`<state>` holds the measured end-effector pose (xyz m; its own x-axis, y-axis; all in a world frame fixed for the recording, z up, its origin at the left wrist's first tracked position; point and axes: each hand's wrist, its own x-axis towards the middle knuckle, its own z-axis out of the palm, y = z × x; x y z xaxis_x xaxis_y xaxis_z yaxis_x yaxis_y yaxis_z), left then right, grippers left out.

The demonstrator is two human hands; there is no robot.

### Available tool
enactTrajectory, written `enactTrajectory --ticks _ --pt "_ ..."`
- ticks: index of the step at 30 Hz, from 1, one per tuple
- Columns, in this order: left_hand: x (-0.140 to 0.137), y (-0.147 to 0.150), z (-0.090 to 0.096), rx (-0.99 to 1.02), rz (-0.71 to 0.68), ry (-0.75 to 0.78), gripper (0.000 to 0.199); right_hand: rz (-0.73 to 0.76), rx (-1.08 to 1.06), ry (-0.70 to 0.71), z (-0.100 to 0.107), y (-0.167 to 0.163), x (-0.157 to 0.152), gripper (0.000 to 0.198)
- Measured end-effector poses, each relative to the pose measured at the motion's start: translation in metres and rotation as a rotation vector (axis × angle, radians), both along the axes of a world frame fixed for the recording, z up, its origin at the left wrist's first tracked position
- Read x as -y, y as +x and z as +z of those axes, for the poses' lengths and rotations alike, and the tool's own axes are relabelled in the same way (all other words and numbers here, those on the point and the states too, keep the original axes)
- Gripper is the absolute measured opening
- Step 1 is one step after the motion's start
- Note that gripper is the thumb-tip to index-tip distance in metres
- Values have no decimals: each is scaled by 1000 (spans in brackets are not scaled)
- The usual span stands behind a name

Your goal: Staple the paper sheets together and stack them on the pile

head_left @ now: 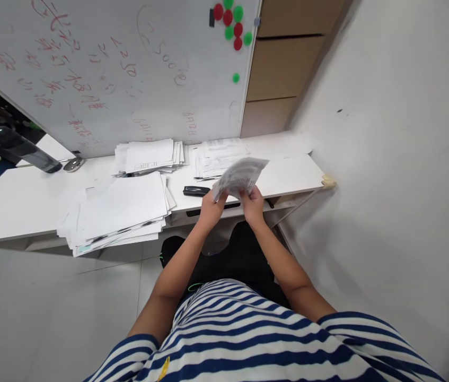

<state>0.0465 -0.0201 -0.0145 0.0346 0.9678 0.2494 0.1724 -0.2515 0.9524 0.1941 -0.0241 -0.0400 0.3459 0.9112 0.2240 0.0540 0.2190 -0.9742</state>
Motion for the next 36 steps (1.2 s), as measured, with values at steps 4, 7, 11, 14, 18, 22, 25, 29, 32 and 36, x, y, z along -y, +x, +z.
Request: enactTrajectory --ticks 4,7,11,14,18,22,25,29,32,36 --pt "-14 -1 -7 -132 -27 127 34 -52 88 12 -9 -2 -8 38" --pt "-21 -4 -25 -104 56 4 34 -19 231 -83 -26 -4 -6 37" --pt "-15 -8 -41 -12 98 -6 38 -66 314 -41 -45 -7 3 39" --pt "-7 -11 -41 4 92 -96 33 -70 266 -70 -51 -10 8 38" --pt "7 -10 -36 129 111 -214 30 -38 -110 -114 -54 -14 23 47" --pt "16 -3 -38 409 116 -353 39 15 -527 -185 -58 -13 42 52" --pt "17 5 -47 606 136 -414 45 23 -645 -278 -62 -9 55 50" --pt "21 20 -63 636 85 -467 45 137 -645 -348 -67 -11 68 46" --pt "28 28 -68 528 22 -473 46 67 -544 -337 -73 -12 75 46" --pt "22 10 -61 281 117 -306 45 -144 -489 -372 -90 8 79 44"
